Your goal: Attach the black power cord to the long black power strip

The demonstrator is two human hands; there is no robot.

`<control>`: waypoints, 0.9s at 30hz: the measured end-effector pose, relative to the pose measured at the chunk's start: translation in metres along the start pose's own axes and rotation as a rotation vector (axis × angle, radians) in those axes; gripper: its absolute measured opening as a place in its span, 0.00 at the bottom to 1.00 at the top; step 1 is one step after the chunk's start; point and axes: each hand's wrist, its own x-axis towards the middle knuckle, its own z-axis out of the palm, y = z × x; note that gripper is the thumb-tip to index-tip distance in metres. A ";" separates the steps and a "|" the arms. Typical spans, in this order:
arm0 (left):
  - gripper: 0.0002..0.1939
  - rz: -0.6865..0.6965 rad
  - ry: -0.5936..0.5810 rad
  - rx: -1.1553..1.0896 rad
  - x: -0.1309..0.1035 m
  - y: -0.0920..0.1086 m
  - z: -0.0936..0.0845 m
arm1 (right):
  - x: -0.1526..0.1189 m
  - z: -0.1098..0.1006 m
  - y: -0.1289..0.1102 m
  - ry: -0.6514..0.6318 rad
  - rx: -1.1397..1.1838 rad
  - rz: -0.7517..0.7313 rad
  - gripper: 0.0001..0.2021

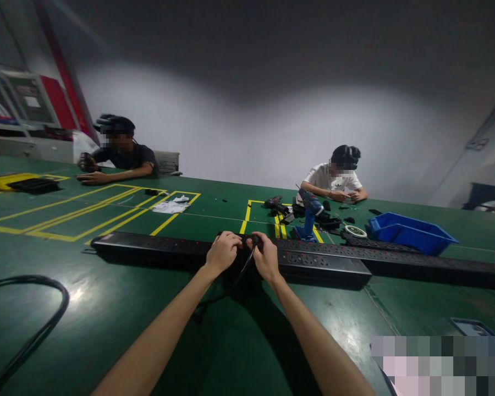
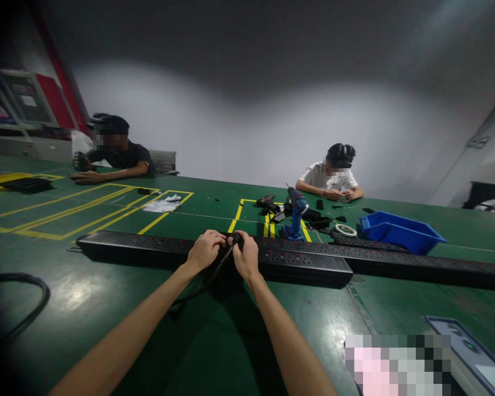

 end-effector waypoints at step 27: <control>0.16 -0.053 0.004 -0.007 0.004 -0.010 -0.005 | -0.057 0.002 -0.019 -0.294 -0.407 -0.506 0.14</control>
